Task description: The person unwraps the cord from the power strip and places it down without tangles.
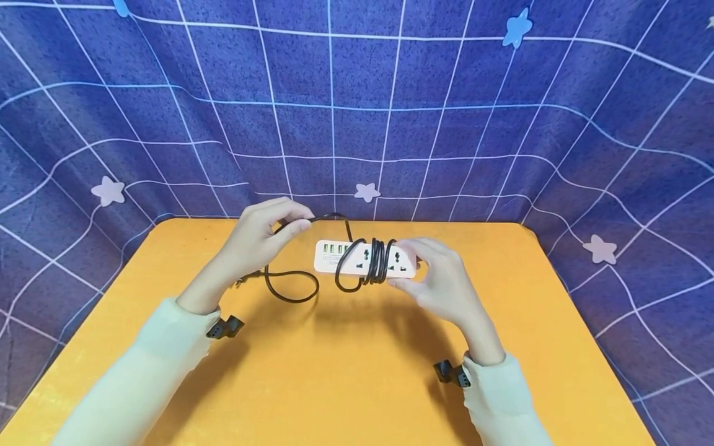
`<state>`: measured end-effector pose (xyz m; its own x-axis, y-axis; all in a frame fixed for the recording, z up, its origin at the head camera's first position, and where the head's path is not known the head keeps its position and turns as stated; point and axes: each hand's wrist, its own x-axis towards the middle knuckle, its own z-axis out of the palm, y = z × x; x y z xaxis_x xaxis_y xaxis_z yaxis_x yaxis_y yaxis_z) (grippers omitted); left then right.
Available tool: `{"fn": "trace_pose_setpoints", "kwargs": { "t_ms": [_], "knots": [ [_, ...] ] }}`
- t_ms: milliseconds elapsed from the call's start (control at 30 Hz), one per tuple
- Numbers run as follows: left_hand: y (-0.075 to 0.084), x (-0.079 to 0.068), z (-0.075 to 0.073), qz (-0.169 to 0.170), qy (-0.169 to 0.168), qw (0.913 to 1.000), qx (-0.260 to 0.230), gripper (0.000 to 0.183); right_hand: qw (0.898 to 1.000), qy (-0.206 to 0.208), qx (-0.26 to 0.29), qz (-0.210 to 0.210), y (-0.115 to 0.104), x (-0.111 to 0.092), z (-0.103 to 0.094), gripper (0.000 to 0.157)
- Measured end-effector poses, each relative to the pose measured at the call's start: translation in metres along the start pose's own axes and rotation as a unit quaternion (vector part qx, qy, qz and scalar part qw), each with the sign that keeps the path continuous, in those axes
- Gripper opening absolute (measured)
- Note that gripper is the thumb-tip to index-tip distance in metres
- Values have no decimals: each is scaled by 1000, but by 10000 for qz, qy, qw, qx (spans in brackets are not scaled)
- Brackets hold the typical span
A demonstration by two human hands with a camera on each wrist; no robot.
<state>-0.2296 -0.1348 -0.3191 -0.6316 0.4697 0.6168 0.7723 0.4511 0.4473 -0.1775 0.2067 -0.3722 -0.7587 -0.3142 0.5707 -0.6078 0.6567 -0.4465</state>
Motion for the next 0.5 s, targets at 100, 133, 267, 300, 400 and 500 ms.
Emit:
{"fn": "trace_pose_setpoints", "kwargs": {
  "t_ms": [100, 133, 267, 300, 400, 500],
  "knots": [
    [-1, 1, 1, -76, -38, 9999, 63, 10, 10000, 26, -6, -30, -1, 0, 0, 58],
    [-2, 2, 2, -99, -51, 9999, 93, 11, 10000, 28, -6, -37, -2, 0, 0, 58],
    [-4, 3, 4, -209, -103, 9995, 203, 12, 10000, 30, 40, -36, -4, 0, -1, 58],
    [-5, 3, 4, -243, -115, 9994, 212, 12, 10000, 33, 47, -33, -4, 0, -1, 58],
    [-7, 3, 5, -338, -144, 9991, 221, 12, 10000, 55, 60, -46, -4, 0, -1, 58],
    [-8, 2, 6, -406, -175, 9987, 243, 12, 9999, 76, 52, -47, -4, 0, -1, 57]
  ]
}}
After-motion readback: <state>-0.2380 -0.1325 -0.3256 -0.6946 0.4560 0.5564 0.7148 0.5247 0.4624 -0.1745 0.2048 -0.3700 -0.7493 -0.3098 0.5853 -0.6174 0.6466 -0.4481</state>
